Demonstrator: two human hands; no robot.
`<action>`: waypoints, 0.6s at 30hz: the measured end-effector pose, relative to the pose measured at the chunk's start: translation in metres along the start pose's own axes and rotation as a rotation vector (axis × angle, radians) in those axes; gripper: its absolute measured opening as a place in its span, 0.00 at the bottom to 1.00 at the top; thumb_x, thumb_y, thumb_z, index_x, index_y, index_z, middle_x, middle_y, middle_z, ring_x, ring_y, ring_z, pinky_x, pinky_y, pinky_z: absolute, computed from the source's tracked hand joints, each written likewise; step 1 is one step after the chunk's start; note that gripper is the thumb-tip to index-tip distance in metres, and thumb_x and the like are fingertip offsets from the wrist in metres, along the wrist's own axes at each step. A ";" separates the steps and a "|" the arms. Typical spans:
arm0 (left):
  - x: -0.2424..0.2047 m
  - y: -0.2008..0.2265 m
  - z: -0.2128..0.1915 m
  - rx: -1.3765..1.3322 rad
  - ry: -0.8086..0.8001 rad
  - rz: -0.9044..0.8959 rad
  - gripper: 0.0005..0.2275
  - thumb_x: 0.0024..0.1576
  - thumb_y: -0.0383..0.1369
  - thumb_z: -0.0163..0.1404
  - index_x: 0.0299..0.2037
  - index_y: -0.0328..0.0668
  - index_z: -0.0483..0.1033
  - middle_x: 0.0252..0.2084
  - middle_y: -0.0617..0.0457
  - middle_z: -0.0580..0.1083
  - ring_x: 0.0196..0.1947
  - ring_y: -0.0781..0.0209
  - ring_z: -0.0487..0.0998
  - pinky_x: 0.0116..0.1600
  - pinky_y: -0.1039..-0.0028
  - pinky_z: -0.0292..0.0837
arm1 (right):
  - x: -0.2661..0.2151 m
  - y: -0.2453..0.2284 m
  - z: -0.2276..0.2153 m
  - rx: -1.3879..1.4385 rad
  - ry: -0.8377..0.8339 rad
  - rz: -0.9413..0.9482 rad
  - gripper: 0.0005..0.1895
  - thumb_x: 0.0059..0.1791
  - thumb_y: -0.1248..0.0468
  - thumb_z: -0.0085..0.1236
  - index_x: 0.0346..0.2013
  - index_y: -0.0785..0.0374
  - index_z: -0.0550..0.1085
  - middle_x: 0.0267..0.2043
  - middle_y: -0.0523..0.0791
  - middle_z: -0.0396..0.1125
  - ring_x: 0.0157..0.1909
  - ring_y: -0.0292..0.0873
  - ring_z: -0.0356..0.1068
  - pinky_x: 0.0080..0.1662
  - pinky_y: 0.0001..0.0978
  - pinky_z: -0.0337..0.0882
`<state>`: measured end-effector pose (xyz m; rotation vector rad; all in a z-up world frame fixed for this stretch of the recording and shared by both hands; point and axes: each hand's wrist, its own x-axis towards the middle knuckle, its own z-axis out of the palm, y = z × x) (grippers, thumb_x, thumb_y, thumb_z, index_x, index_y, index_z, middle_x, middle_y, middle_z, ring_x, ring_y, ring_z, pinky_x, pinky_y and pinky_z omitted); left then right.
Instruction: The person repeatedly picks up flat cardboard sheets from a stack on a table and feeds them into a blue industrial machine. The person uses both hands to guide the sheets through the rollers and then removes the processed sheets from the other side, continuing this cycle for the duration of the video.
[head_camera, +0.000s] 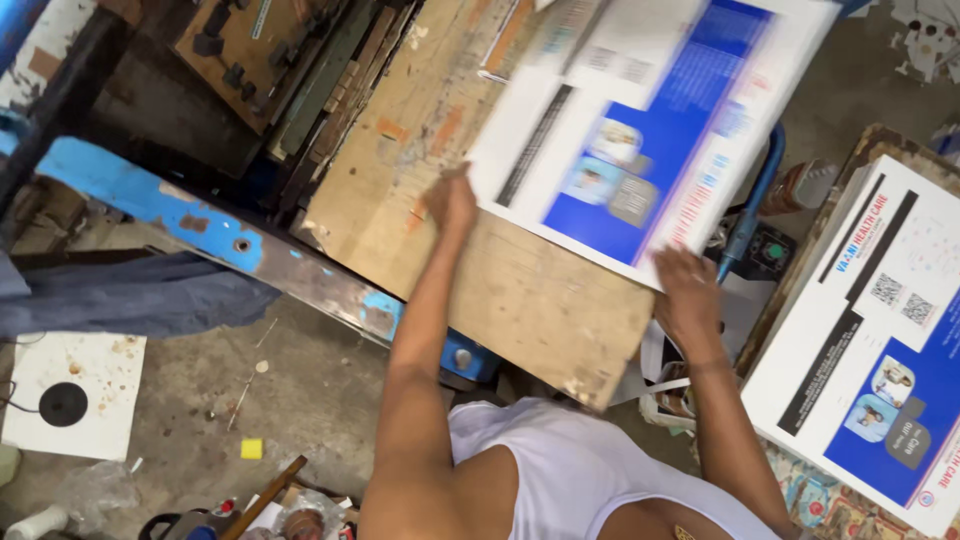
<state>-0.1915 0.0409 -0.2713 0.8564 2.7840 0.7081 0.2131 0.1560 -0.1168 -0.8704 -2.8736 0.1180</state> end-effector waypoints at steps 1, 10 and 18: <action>0.022 -0.027 0.002 0.045 0.025 -0.163 0.12 0.65 0.34 0.44 0.52 0.52 0.81 0.44 0.43 0.80 0.44 0.44 0.82 0.48 0.54 0.75 | 0.030 -0.019 0.006 -0.025 -0.031 -0.044 0.32 0.41 0.70 0.55 0.62 0.59 0.71 0.67 0.50 0.65 0.72 0.52 0.59 0.69 0.54 0.57; 0.119 -0.184 -0.027 0.037 0.180 -0.564 0.13 0.55 0.41 0.57 0.49 0.52 0.80 0.43 0.45 0.80 0.42 0.42 0.81 0.43 0.52 0.76 | 0.037 -0.033 -0.015 0.226 0.314 -0.241 0.10 0.49 0.72 0.57 0.44 0.65 0.72 0.49 0.52 0.71 0.55 0.56 0.70 0.61 0.49 0.71; 0.052 -0.232 -0.223 -0.694 0.561 -0.123 0.07 0.61 0.27 0.53 0.44 0.36 0.84 0.35 0.52 0.80 0.29 0.66 0.74 0.33 0.76 0.71 | -0.105 0.192 -0.009 0.148 0.308 0.605 0.13 0.64 0.60 0.53 0.53 0.67 0.78 0.55 0.56 0.73 0.56 0.56 0.72 0.60 0.45 0.72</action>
